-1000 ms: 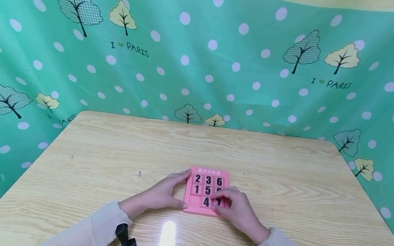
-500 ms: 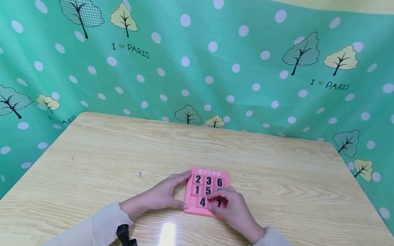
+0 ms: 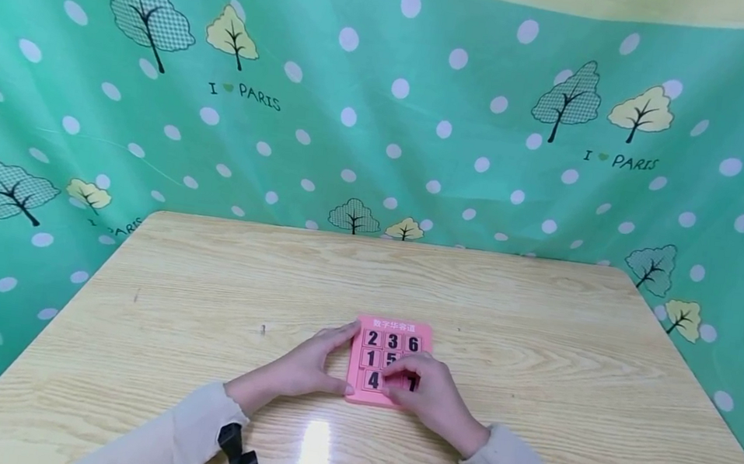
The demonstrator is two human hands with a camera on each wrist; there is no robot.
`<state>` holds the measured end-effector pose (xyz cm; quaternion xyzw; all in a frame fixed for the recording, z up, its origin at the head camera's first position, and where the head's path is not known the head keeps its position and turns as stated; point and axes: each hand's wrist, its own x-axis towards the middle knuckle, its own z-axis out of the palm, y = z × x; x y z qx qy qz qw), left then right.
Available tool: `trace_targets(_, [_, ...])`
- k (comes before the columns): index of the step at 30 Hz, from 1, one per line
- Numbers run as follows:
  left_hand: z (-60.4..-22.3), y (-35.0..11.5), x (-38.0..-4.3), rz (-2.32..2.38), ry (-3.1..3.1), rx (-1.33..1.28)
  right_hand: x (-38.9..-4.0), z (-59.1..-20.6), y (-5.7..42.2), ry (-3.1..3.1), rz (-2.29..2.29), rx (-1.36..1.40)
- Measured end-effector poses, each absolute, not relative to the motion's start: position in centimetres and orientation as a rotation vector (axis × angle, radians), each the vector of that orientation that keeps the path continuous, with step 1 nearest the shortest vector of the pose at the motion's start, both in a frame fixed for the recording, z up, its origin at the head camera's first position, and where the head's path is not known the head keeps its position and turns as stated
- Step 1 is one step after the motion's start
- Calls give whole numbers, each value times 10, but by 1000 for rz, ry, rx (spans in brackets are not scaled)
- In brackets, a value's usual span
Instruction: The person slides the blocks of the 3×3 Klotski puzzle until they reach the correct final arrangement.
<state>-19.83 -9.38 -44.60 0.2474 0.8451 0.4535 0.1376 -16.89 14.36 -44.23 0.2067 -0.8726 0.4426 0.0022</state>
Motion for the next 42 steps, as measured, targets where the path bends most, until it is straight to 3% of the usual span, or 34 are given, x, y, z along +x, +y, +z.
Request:
trace_targets(27, [-446,-94,-198,1298,2438,691,-171,-442,138,-2723,1380,714])
trace_targets(42, [-447,-93,-198,1308,2445,707,-166,-432,169,-2778,1354,710])
